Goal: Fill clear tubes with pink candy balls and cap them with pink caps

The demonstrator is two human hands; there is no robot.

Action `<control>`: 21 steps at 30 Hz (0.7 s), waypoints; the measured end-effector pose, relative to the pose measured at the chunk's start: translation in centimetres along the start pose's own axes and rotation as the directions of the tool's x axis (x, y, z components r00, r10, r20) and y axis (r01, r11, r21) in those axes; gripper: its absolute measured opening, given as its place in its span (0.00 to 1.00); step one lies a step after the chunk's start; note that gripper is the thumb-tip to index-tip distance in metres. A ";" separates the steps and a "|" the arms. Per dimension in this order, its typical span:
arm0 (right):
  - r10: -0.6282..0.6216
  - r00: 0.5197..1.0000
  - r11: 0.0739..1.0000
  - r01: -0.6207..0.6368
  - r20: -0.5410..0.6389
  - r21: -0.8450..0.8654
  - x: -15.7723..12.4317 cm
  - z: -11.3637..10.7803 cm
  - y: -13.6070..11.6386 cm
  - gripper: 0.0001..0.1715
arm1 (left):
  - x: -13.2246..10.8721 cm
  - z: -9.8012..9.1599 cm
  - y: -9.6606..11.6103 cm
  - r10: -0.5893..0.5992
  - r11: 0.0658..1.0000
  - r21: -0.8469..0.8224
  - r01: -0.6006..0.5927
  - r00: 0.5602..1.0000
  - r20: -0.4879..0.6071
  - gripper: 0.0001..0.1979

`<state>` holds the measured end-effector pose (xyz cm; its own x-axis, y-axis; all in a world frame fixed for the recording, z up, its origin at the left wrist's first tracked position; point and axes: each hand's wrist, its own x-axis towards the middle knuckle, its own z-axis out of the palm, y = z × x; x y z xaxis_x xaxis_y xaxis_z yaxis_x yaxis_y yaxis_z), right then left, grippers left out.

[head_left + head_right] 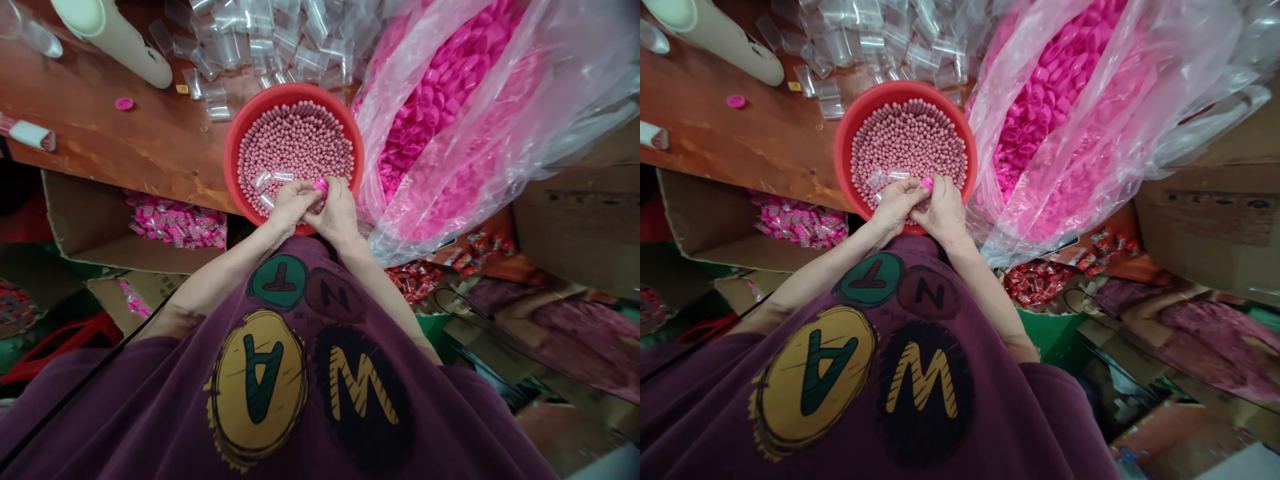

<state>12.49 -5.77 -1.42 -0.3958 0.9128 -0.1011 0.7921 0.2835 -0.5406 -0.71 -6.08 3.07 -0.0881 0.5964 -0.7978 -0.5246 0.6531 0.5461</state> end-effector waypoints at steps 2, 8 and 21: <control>0.015 1.000 1.000 -0.014 0.012 -0.015 -0.5 0.4 0.0 0.36 | -0.2 -0.2 -0.1 -0.042 0.999 -0.004 0.042 0.999 -0.019 0.09; 0.073 0.995 0.995 -0.077 0.072 0.055 -1.0 0.8 0.2 0.37 | 0.5 -1.2 -1.2 -0.064 0.998 -0.011 0.065 0.996 0.066 0.08; 0.005 0.996 0.995 -0.013 0.087 0.095 0.0 1.9 0.0 0.38 | 1.0 -2.6 -1.2 -0.012 0.998 -0.059 0.015 0.999 0.044 0.07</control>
<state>11.58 -6.31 -3.03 -0.4310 0.8850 -0.1760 0.7494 0.2424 -0.6161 -2.36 -7.47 0.98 -0.0446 0.6080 -0.7927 -0.5746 0.6335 0.5182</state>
